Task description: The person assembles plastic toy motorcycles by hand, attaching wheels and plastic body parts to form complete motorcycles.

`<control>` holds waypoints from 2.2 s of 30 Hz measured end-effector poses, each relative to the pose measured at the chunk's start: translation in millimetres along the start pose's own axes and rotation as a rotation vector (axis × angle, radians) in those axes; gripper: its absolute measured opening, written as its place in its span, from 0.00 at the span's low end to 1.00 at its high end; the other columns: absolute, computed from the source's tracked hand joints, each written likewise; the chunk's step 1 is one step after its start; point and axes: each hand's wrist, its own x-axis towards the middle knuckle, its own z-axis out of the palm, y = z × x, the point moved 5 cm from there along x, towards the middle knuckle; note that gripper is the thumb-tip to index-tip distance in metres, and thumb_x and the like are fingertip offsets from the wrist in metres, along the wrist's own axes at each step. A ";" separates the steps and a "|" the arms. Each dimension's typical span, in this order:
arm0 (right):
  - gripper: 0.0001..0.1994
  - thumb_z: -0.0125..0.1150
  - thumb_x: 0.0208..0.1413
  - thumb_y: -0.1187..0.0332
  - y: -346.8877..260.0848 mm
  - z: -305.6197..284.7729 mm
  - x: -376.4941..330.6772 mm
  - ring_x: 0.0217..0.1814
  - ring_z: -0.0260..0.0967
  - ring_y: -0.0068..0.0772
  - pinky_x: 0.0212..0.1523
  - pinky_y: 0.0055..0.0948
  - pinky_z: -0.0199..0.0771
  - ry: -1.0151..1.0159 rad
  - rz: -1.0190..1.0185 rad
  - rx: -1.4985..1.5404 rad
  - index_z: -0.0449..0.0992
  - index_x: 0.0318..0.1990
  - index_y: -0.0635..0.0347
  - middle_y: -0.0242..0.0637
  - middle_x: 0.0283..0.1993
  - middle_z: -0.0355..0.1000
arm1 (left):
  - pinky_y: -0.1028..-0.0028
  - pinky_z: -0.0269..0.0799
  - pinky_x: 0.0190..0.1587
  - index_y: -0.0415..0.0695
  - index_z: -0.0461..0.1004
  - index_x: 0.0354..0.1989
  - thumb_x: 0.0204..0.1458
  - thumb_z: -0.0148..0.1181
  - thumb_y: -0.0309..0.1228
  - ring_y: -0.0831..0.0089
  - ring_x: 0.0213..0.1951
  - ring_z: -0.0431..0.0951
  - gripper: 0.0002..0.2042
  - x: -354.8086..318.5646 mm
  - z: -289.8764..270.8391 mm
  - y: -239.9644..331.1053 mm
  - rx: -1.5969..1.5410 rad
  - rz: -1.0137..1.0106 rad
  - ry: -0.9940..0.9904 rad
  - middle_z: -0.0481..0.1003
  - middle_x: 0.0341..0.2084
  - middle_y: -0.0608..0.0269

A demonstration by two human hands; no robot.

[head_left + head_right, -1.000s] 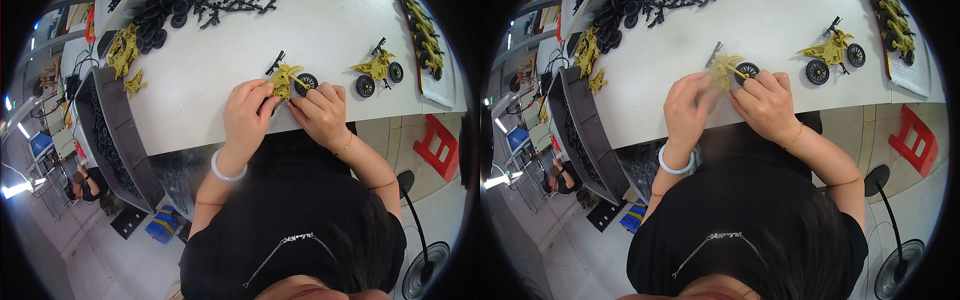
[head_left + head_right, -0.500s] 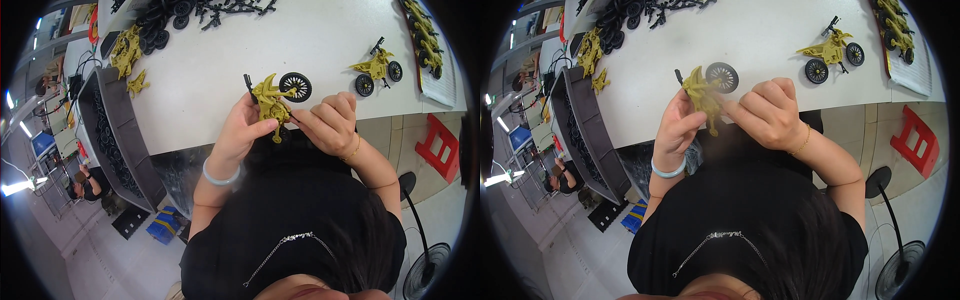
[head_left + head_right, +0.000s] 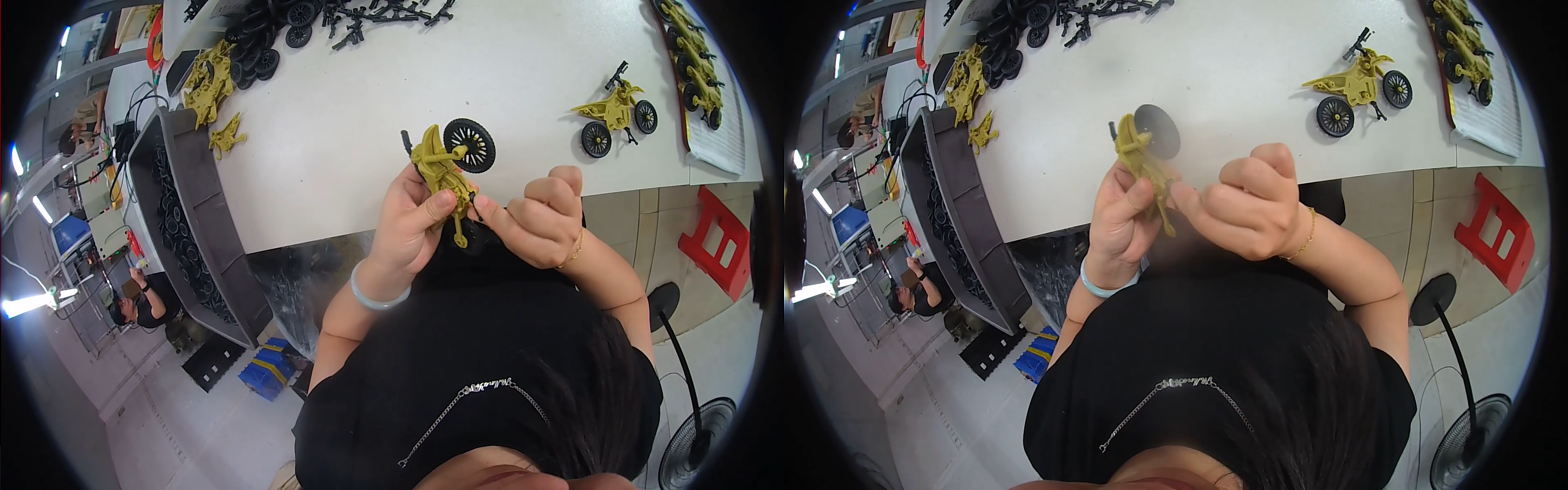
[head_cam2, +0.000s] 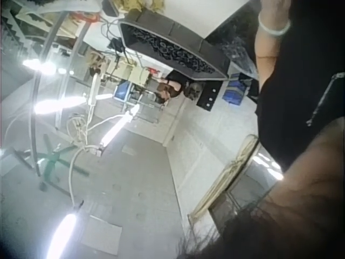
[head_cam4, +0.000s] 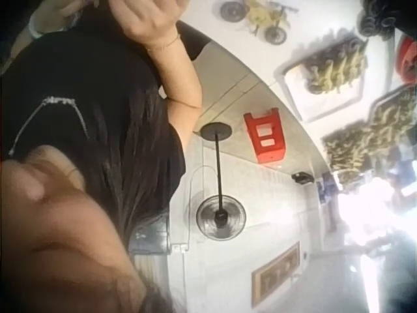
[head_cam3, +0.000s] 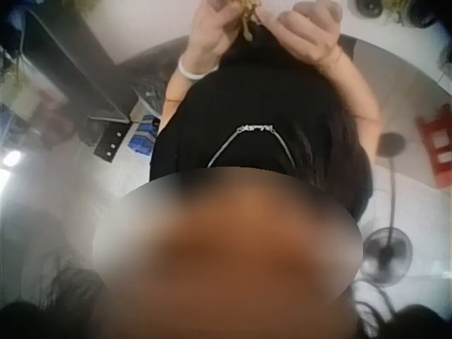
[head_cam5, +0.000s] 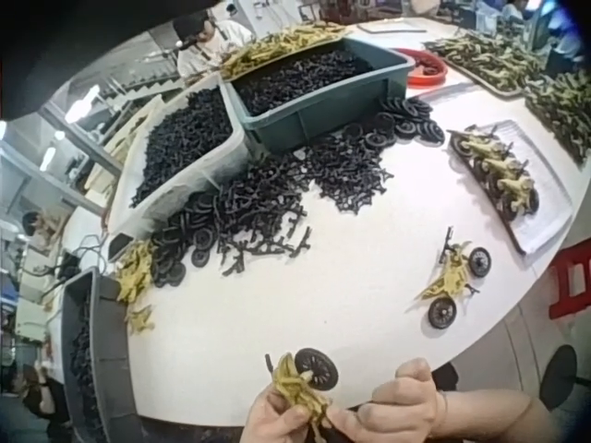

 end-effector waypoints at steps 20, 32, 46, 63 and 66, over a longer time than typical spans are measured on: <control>0.19 0.73 0.40 0.59 35.4 7.5 11.1 0.34 0.70 0.29 0.35 0.26 0.69 -0.428 0.569 0.714 0.78 0.37 0.62 0.36 0.34 0.72 | 0.75 0.72 0.29 0.40 0.73 0.36 0.42 0.67 0.20 0.70 0.27 0.79 0.12 -13.4 23.0 21.4 1.327 0.363 0.026 0.78 0.26 0.59; 0.13 0.69 0.45 0.71 65.3 -0.5 -24.4 0.41 0.70 0.29 0.44 0.25 0.71 0.010 0.760 1.200 0.75 0.38 0.65 0.39 0.39 0.70 | 0.73 0.72 0.47 0.38 0.70 0.53 0.47 0.67 0.31 0.66 0.42 0.79 0.24 -24.0 20.8 41.7 1.101 0.451 -0.066 0.78 0.40 0.55; 0.14 0.72 0.40 0.74 64.9 -7.9 -38.6 0.39 0.71 0.30 0.41 0.26 0.70 -0.200 0.903 1.019 0.75 0.36 0.67 0.41 0.38 0.75 | 0.72 0.71 0.43 0.37 0.74 0.46 0.51 0.61 0.28 0.62 0.39 0.78 0.14 -24.5 14.3 19.5 1.227 0.332 -0.021 0.77 0.38 0.52; 0.16 0.58 0.60 0.65 317.2 -244.7 -175.5 0.46 0.67 0.17 0.49 0.17 0.64 0.158 1.176 0.232 0.73 0.52 0.65 0.27 0.45 0.72 | 0.68 0.69 0.51 0.37 0.75 0.43 0.45 0.61 0.23 0.57 0.46 0.75 0.14 -16.5 12.0 26.5 1.381 0.459 -0.030 0.76 0.42 0.51; 0.17 0.59 0.59 0.64 325.3 -273.2 -204.1 0.53 0.67 0.23 0.55 0.22 0.63 0.136 1.203 0.060 0.74 0.52 0.64 0.34 0.49 0.73 | 0.67 0.70 0.47 0.40 0.76 0.42 0.44 0.64 0.25 0.56 0.43 0.75 0.14 -4.8 11.1 28.4 1.458 0.519 -0.036 0.76 0.40 0.53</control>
